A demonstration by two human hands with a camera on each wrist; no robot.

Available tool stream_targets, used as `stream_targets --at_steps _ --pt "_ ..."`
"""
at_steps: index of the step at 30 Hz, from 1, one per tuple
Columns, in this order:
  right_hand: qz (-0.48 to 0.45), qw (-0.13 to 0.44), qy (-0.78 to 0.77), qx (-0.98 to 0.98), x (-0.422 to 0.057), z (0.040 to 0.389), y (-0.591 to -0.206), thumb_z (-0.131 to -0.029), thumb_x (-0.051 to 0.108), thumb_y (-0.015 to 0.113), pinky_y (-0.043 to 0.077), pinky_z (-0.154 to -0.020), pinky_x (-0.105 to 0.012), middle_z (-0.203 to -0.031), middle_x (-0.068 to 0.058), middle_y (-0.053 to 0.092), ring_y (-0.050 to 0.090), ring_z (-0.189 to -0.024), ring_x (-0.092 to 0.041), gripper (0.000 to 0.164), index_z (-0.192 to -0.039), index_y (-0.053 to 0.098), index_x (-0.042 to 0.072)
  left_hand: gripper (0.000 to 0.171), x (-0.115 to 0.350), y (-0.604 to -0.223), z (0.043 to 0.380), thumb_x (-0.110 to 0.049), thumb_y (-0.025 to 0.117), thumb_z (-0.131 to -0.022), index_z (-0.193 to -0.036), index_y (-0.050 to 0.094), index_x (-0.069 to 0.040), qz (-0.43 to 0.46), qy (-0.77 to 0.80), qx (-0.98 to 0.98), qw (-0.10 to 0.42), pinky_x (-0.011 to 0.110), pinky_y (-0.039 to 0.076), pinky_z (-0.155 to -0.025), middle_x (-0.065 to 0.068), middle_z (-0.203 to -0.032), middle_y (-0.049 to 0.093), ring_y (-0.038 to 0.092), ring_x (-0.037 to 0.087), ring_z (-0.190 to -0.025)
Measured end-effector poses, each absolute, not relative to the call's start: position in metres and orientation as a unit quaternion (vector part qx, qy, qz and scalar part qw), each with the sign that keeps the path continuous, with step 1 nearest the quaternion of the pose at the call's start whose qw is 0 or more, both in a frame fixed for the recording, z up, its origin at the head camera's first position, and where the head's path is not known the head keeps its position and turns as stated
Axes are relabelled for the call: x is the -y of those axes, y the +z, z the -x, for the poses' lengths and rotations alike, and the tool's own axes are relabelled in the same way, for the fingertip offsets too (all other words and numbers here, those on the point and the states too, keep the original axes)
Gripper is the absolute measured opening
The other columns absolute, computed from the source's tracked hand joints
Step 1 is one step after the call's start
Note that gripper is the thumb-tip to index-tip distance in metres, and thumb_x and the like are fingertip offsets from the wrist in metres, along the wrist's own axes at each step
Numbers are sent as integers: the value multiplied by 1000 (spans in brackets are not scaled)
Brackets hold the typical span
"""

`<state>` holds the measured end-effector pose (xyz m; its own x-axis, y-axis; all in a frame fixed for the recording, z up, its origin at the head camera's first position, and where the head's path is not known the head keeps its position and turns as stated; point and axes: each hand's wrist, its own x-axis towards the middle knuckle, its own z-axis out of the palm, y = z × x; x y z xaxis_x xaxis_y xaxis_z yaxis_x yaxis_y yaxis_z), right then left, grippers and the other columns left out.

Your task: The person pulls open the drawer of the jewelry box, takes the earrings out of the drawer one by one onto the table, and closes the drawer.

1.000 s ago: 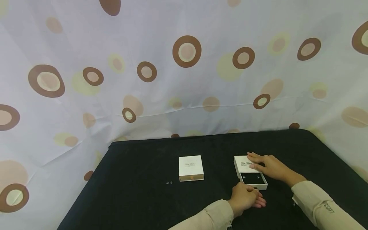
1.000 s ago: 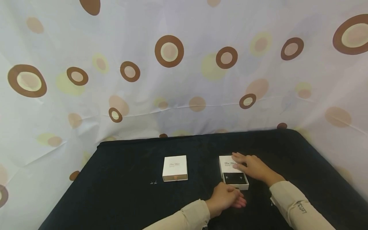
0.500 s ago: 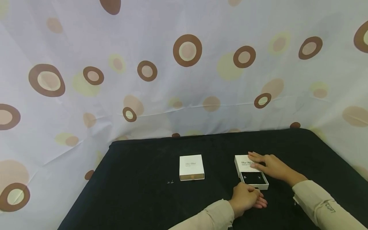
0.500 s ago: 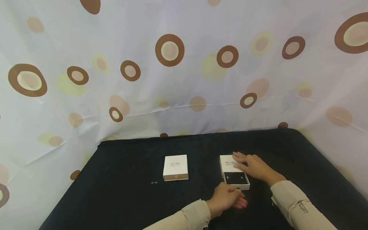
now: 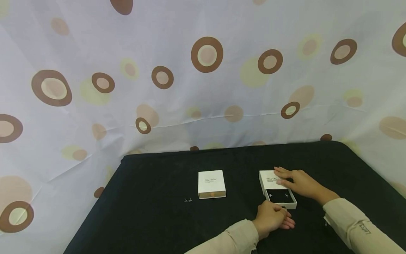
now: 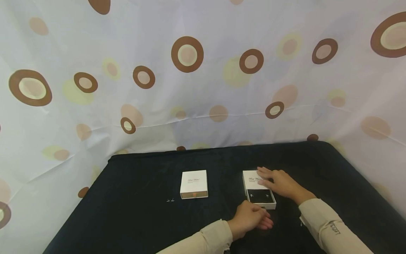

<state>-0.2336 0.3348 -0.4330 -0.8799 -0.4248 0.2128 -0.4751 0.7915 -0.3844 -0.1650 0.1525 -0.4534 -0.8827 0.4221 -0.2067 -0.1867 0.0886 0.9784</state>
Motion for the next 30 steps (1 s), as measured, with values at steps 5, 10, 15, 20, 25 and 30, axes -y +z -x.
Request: stream_targets --at_steps 5,10,15,20,25,30 --pt "-236 59 215 946 -335 233 -433 -93 25 62 42 -94 -60 -137 -23 48 50 -120 -45 46 -128 56 -4 19 -153 -454 165 1 57 -89 -76 70 4 -84 670 -702 228 28 57 -56 15 -65 69 71 32 -68" --pt "-235 59 212 947 -337 235 -435 -93 26 62 43 -94 -59 -137 -23 48 51 -119 -45 46 -129 56 -4 19 -154 -456 165 0 58 -90 -76 70 4 -80 669 -702 229 29 58 -57 15 -66 70 71 32 -69" --pt "-235 58 213 947 -337 235 -437 -93 26 62 42 -94 -60 -138 -23 48 50 -120 -45 47 -129 56 -4 19 -155 -458 164 -3 59 -91 -77 71 3 -69 675 -698 230 29 58 -58 15 -67 70 71 32 -70" --pt "-235 57 217 946 -337 235 -436 -94 26 61 41 -95 -60 -138 -23 47 49 -121 -45 47 -129 55 -4 13 -154 -453 161 1 64 -87 -76 72 3 -60 670 -703 231 28 58 -58 14 -66 70 71 30 -70" --pt "-239 56 217 945 -337 236 -436 -94 27 61 42 -95 -60 -139 -23 46 51 -120 -44 48 -129 55 -4 9 -148 -449 160 5 65 -84 -78 72 5 -73 655 -706 259 30 58 -61 15 -68 70 71 30 -72" --pt "-244 55 219 943 -338 236 -436 -94 28 60 43 -94 -59 -139 -24 45 51 -119 -44 48 -130 54 -5 9 -136 -446 161 4 66 -85 -81 72 8 -132 617 -720 288 31 58 -59 16 -69 70 71 30 -69"
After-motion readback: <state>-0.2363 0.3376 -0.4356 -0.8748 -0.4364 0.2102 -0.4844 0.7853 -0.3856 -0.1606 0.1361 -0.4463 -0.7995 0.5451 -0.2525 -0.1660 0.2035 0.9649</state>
